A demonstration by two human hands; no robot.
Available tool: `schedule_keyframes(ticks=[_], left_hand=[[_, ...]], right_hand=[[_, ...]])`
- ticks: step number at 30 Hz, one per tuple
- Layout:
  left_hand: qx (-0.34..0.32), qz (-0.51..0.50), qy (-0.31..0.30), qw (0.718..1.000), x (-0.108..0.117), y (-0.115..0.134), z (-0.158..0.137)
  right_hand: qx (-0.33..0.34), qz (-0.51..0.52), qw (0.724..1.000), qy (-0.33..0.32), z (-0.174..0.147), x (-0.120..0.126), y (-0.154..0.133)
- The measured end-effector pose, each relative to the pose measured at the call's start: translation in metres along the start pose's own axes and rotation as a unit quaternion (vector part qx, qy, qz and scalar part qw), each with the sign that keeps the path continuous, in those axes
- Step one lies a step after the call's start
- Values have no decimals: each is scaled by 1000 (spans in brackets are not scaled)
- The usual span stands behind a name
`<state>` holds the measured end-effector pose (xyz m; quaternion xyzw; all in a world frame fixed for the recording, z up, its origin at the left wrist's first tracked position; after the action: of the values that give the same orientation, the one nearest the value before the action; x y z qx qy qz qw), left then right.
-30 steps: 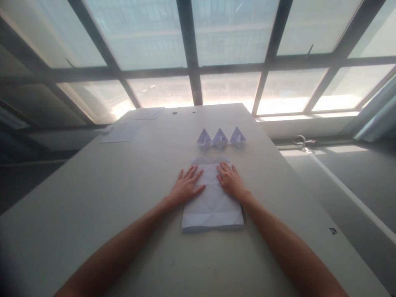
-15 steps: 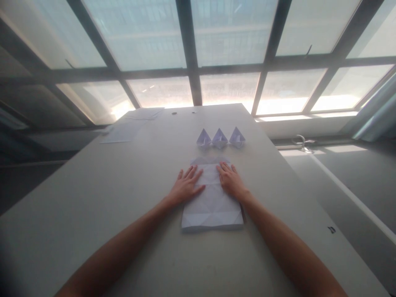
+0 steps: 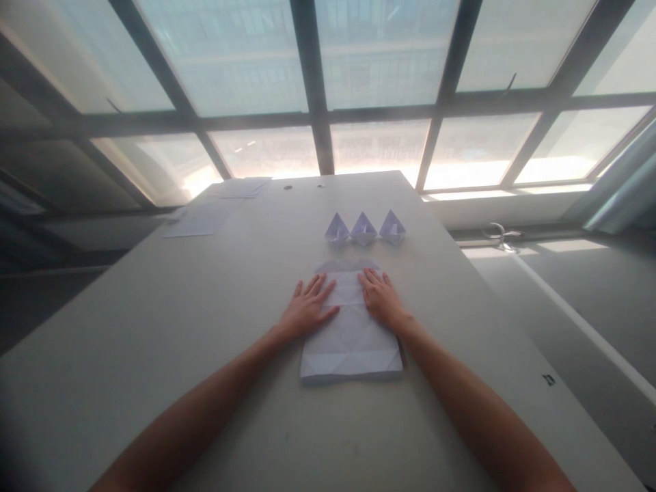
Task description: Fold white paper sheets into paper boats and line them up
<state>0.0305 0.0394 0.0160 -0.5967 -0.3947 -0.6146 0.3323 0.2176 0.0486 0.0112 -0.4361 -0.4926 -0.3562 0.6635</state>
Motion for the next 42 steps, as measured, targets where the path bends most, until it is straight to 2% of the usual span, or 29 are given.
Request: schedule_keyframes(ticks=[13, 18, 24, 27, 30, 36, 42], left_hand=[[-2, -5, 1, 1000, 0, 0, 0], [2, -22, 34, 999, 5, -1, -1], [-72, -57, -10, 996, 4, 5, -2], [-79, -64, -20, 995, 3, 5, -2], [-70, -70, -15, 995, 1, 3, -1], [-52, -104, 7, 993, 1, -1, 1], [-29, -157, 51, 986, 6, -7, 1]], right_hand=[[1, 0, 1000, -5, 0, 0, -1], [0, 0, 1000, 0, 0, 2, -1], [4, 16, 1000, 11, -1, 6, -4], [3, 30, 999, 28, 0, 9, -3], [26, 51, 998, 23, 0, 8, -3], [113, 65, 991, -30, -5, 6, -10], [128, 73, 989, -12, -6, 10, -9]])
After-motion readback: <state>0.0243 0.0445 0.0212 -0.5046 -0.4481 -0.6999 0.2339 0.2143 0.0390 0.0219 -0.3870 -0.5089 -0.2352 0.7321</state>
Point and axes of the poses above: each hand's wrist, its own z-axis towards the middle knuckle, its own x-axis out of the back of the hand, y = z × x, the point moved 7 cm from there along z, towards the middle knuckle, and after that the axes turned 3 degrees about -y, right-handed, at the moved point
